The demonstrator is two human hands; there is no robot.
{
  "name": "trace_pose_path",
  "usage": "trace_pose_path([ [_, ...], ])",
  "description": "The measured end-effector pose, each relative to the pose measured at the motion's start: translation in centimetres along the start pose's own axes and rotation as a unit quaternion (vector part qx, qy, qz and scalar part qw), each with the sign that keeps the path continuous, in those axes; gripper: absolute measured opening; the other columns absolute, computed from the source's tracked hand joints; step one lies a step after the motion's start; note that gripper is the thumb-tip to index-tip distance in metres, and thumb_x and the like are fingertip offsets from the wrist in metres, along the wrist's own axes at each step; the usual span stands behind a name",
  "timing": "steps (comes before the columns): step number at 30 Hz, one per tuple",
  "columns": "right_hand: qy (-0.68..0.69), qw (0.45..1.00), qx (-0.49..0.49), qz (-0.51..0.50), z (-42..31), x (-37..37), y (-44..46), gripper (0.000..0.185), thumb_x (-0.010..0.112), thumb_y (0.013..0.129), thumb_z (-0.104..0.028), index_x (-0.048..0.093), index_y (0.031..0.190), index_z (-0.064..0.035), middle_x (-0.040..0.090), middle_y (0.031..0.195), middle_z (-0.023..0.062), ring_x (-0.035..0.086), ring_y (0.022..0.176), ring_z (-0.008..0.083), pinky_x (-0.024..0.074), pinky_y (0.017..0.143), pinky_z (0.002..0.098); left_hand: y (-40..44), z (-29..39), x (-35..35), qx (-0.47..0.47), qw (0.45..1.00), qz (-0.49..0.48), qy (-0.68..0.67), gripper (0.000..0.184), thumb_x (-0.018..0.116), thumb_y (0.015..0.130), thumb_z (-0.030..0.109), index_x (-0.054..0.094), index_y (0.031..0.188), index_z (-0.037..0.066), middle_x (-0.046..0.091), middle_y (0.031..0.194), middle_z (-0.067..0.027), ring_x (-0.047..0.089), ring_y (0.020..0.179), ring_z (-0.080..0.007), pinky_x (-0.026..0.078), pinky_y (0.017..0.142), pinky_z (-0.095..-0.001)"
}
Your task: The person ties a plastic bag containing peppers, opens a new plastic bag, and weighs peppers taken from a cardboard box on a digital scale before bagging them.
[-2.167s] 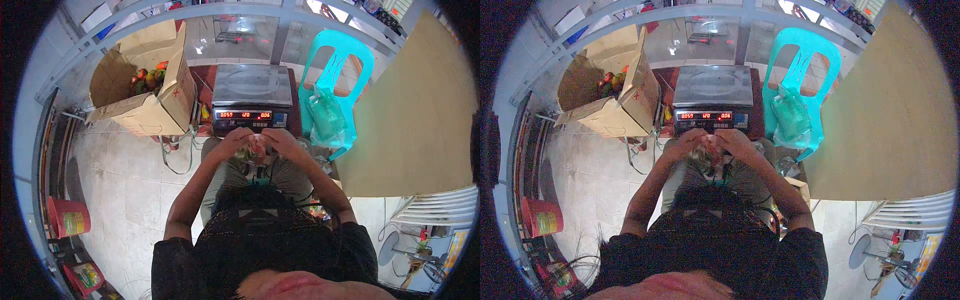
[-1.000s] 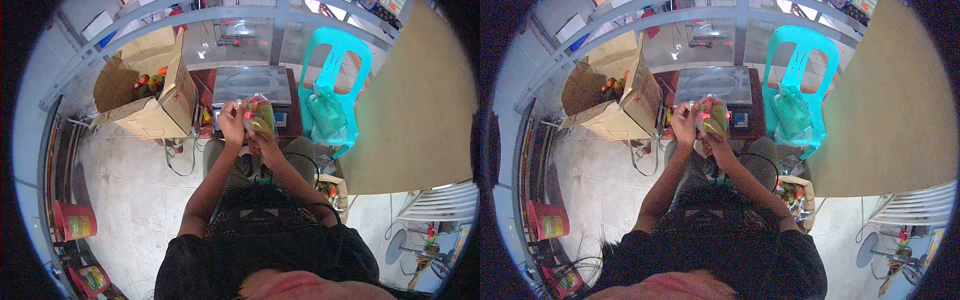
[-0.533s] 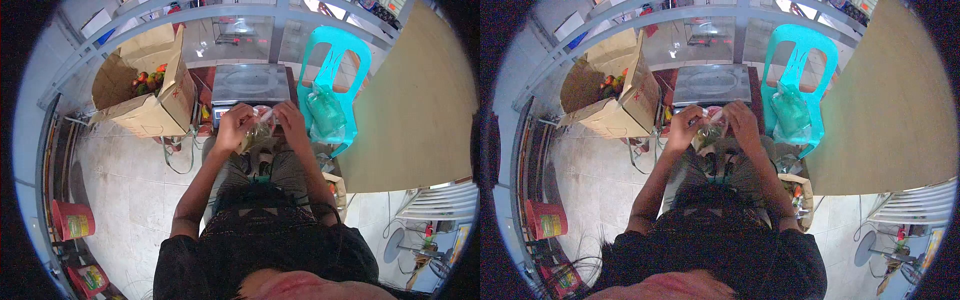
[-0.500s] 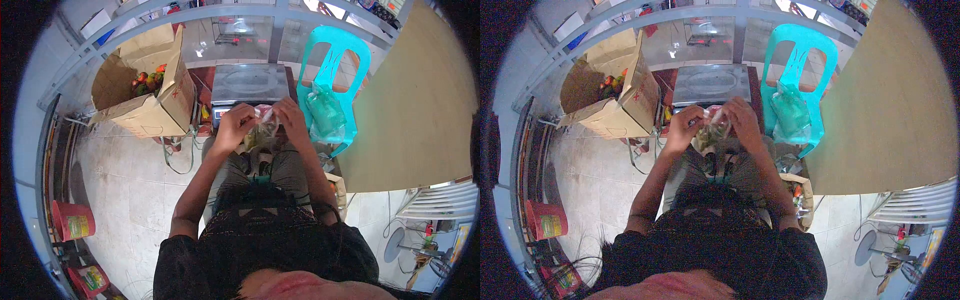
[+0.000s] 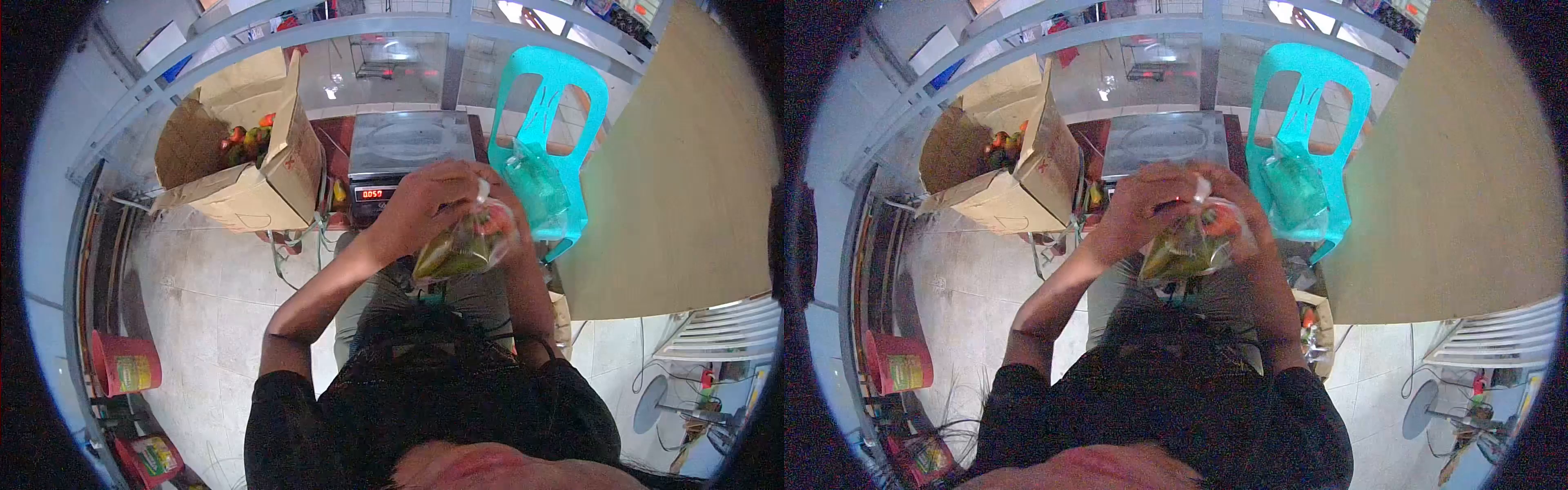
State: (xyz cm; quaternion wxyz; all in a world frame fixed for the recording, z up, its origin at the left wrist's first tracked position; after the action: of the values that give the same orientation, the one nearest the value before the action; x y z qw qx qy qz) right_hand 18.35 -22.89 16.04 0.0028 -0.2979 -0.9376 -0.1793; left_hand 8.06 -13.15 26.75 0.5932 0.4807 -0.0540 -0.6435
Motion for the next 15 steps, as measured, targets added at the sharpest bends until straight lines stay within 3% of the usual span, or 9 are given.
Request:
trace_pose_path([
  [3, 0.223, 0.974, 0.008, 0.046, 3.7, 1.7, -0.9, 0.023, 0.05, 0.094, -0.028, 0.057, 0.099, -0.0065, 0.055, 0.087, 0.0033, 0.055, 0.078, 0.0123, 0.0476, 0.072, 0.0277, 1.0, -1.5, 0.5, -0.032, 0.997, 0.063, 0.001, 0.016, 0.068, 0.075, 0.01, 0.063, 0.089, 0.002, 0.062, 0.09, -0.0109, 0.061, 0.083, -0.029, 0.049, 0.073, -0.0354],
  [7, 0.553, 0.823, 0.069, 0.104, 8.7, 5.8, -1.6, 0.024, 0.048, 0.095, -0.033, 0.053, 0.099, -0.0106, 0.049, 0.081, 0.0022, 0.052, 0.071, 0.0123, 0.0479, 0.068, 0.0274, -0.3, -5.4, 1.6, -0.105, 0.982, 0.156, 0.013, 0.013, 0.064, 0.077, 0.005, 0.061, 0.089, 0.001, 0.06, 0.086, -0.0122, 0.06, 0.074, -0.0283, 0.048, 0.065, -0.0347],
  [8, 0.591, 0.795, 0.088, 0.103, 9.2, 6.7, -2.0, 0.024, 0.048, 0.096, -0.035, 0.052, 0.099, -0.0116, 0.047, 0.08, 0.0019, 0.051, 0.069, 0.0123, 0.048, 0.067, 0.0273, -0.9, -6.2, 1.8, -0.117, 0.977, 0.175, 0.031, 0.012, 0.063, 0.077, 0.004, 0.061, 0.088, 0.001, 0.06, 0.085, -0.0123, 0.06, 0.072, -0.0278, 0.048, 0.063, -0.0345],
  [9, 0.599, 0.795, 0.092, 0.002, 8.5, 7.9, -2.1, 0.02, 0.048, 0.096, -0.03, 0.053, 0.091, -0.011, 0.044, 0.071, -0.0021, 0.047, 0.061, 0.0094, 0.0467, 0.062, 0.0254, -1.5, -6.9, 2.0, -0.133, 0.974, 0.181, 0.039, 0.012, 0.063, 0.077, 0.004, 0.061, 0.088, 0.001, 0.06, 0.086, -0.0125, 0.06, 0.073, -0.0285, 0.048, 0.064, -0.035],
  [10, 0.541, 0.831, 0.129, 0.009, 8.6, 8.0, -2.7, 0.022, 0.049, 0.096, -0.034, 0.052, 0.088, -0.0136, 0.04, 0.067, -0.0035, 0.04, 0.056, 0.0064, 0.0412, 0.054, 0.0246, -2.1, -7.6, 2.0, -0.148, 0.97, 0.187, 0.047, 0.011, 0.062, 0.077, 0.003, 0.061, 0.088, 0.001, 0.06, 0.086, -0.0126, 0.06, 0.074, -0.0292, 0.047, 0.065, -0.0355],
  [13, 0.349, 0.9, 0.217, 0.146, 6.0, 6.4, -4.3, 0.031, 0.047, 0.096, -0.034, 0.048, 0.079, -0.0087, 0.041, 0.058, -0.0021, 0.045, 0.05, 0.014, 0.0371, 0.047, 0.0248, -4.0, -9.2, 2.5, -0.155, 0.962, 0.182, 0.132, 0.01, 0.061, 0.077, 0.002, 0.06, 0.087, 0.001, 0.06, 0.087, -0.0129, 0.06, 0.077, -0.0309, 0.047, 0.066, -0.0367],
  [14, 0.107, 0.964, 0.175, 0.168, 4.5, 4.7, -4.3, 0.031, 0.047, 0.096, -0.032, 0.049, 0.079, -0.0068, 0.044, 0.061, -0.0004, 0.046, 0.053, 0.0153, 0.0377, 0.049, 0.0259, -4.5, -9.6, 2.6, -0.15, 0.958, 0.177, 0.17, 0.01, 0.061, 0.077, 0.002, 0.059, 0.087, 0.002, 0.06, 0.088, -0.013, 0.059, 0.077, -0.0314, 0.047, 0.067, -0.037],
  [15, -0.141, 0.966, 0.123, 0.18, 2.7, 3.1, -4.2, 0.03, 0.048, 0.096, -0.031, 0.05, 0.08, -0.0048, 0.047, 0.064, 0.0013, 0.047, 0.055, 0.0166, 0.0383, 0.052, 0.027, -4.6, -9.2, 2.4, -0.143, 0.966, 0.16, 0.143, 0.009, 0.061, 0.077, 0.002, 0.059, 0.086, 0.001, 0.059, 0.087, -0.0129, 0.058, 0.077, -0.0319, 0.046, 0.067, -0.0371],
])
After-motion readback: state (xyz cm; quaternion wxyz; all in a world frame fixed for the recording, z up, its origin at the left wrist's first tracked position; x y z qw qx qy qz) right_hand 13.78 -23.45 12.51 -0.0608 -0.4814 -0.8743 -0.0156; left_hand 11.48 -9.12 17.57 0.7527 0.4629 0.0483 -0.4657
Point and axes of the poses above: each hand's wrist, its own y-axis towards the middle knuckle, its own x-axis out of the palm, z = x × y, the point moved 6 cm from there along y, towards the middle knuckle
